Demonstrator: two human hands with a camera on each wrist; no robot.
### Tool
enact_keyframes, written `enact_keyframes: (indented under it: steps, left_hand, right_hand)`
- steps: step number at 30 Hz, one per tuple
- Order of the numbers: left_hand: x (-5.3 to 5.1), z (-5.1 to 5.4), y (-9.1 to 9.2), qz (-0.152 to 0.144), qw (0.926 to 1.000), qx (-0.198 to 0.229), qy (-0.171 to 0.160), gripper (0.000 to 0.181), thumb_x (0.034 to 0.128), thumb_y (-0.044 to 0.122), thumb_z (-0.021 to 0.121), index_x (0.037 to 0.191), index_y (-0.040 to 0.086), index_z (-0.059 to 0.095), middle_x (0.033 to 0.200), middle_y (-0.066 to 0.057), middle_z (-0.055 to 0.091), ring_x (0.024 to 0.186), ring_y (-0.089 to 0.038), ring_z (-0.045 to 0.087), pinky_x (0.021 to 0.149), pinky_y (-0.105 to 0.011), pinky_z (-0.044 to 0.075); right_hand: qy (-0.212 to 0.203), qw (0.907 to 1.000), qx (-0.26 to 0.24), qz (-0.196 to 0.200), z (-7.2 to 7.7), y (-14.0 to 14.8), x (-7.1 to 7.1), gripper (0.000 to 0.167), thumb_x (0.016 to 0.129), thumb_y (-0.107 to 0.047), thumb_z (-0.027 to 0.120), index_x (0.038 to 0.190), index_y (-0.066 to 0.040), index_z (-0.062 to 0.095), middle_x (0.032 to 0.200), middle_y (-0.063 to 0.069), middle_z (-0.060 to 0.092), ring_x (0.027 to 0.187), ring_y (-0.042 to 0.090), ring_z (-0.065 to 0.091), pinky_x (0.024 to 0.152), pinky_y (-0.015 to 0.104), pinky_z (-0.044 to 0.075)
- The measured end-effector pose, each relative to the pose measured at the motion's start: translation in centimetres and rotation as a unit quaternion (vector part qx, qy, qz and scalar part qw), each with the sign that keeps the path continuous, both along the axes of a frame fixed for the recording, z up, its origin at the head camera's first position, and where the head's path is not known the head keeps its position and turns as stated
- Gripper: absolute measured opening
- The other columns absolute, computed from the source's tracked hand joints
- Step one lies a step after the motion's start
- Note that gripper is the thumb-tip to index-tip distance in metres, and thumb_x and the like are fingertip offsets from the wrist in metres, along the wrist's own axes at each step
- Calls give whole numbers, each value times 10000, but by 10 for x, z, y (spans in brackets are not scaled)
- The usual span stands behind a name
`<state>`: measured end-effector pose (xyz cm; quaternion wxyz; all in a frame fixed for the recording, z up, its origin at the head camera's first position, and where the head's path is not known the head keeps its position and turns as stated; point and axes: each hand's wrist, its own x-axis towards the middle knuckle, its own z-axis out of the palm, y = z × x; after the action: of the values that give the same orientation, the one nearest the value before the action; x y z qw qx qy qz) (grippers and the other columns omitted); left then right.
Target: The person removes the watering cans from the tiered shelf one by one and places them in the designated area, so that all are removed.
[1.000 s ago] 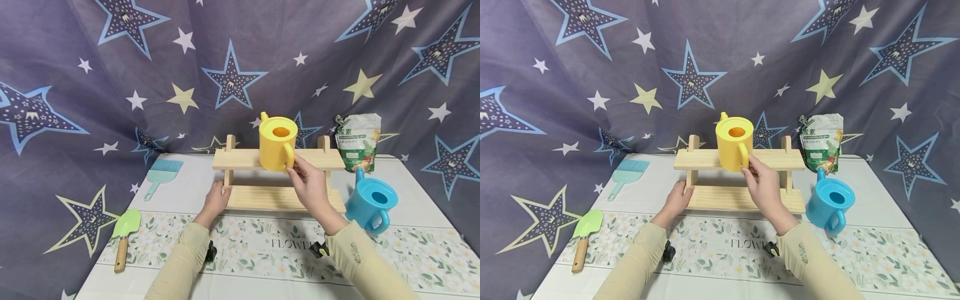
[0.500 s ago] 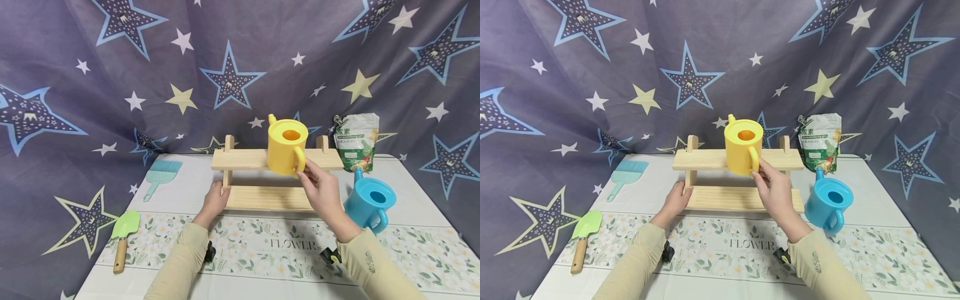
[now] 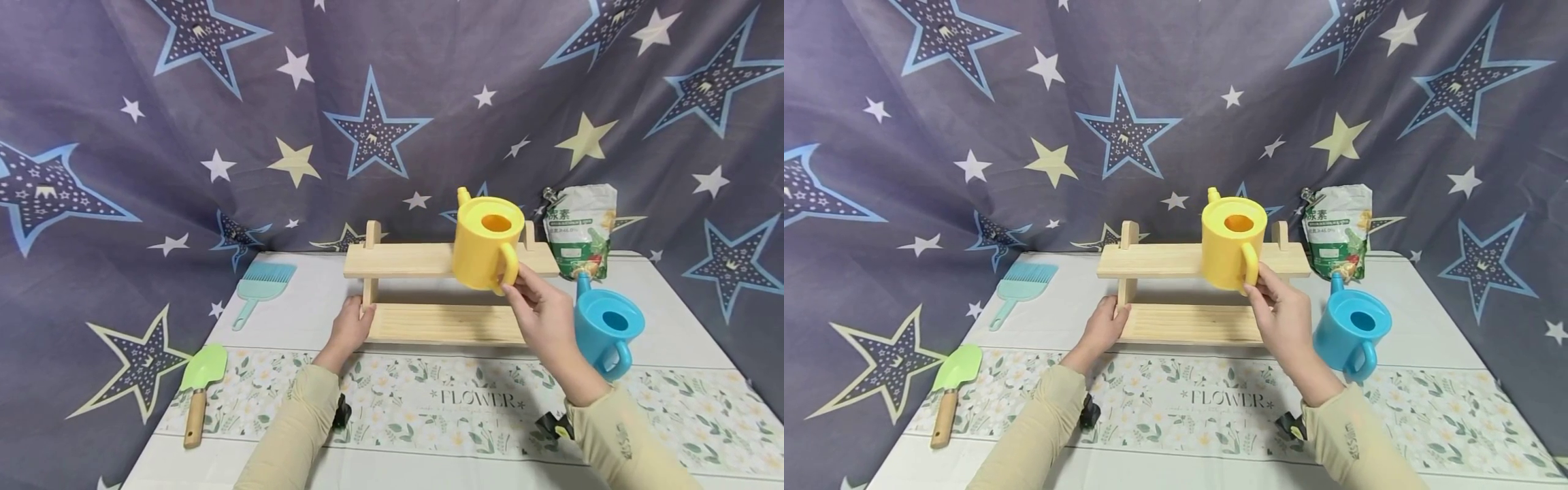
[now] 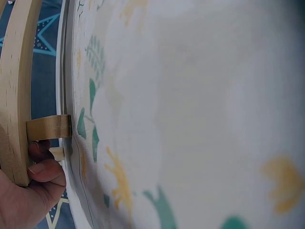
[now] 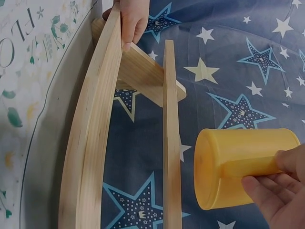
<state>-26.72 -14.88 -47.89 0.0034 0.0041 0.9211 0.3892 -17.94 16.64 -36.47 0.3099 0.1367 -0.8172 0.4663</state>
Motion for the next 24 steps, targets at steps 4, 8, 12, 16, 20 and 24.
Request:
enact_keyframes:
  steps: [4,8,12,16,20,24]
  left_hand:
    - [0,0,0,5,10000,5,18,462,1037,314,458,1376,0,460,1262,-151,503,1187,-324,537,1028,-468,439]
    - [0,0,0,4,10000,-8,38,460,1036,302,461,1379,-4,457,1260,-151,505,1188,-329,536,1024,-475,441]
    - [0,-1,0,21,10000,-22,46,459,1036,301,461,1380,-3,457,1255,-149,505,1177,-324,539,1019,-470,445]
    - [0,-1,0,17,10000,-9,6,465,1036,311,459,1383,1,454,1251,-146,503,1180,-319,538,1022,-467,443]
    - [0,-1,0,-12,10000,-19,-5,467,1038,308,452,1390,0,446,1250,-146,502,1180,-321,537,1017,-469,447]
    - [0,-1,0,-13,10000,-23,-1,461,1040,303,453,1391,4,445,1235,-139,504,1167,-313,541,1011,-467,451]
  right_hand:
    - [31,9999,97,-58,0,6,3,383,919,-26,668,1298,-15,613,1048,170,713,953,199,694,767,74,493]
    - [78,9999,131,-61,0,11,6,387,921,-25,667,1303,-20,610,1049,162,714,960,-26,639,768,90,504]
    - [35,10000,67,-58,1,15,9,393,922,-21,662,1312,-34,608,1062,159,711,963,-89,603,775,95,506]
    - [76,9998,113,-108,2,19,12,408,919,-10,660,1322,-30,598,1081,173,703,967,-103,597,770,79,497]
    - [252,9992,236,-204,3,24,13,402,906,13,669,1302,-9,608,1059,186,705,941,-130,591,747,62,492]
    - [335,9982,328,-361,4,28,15,390,905,1,677,1290,-7,618,1035,186,710,915,-138,587,737,51,487]
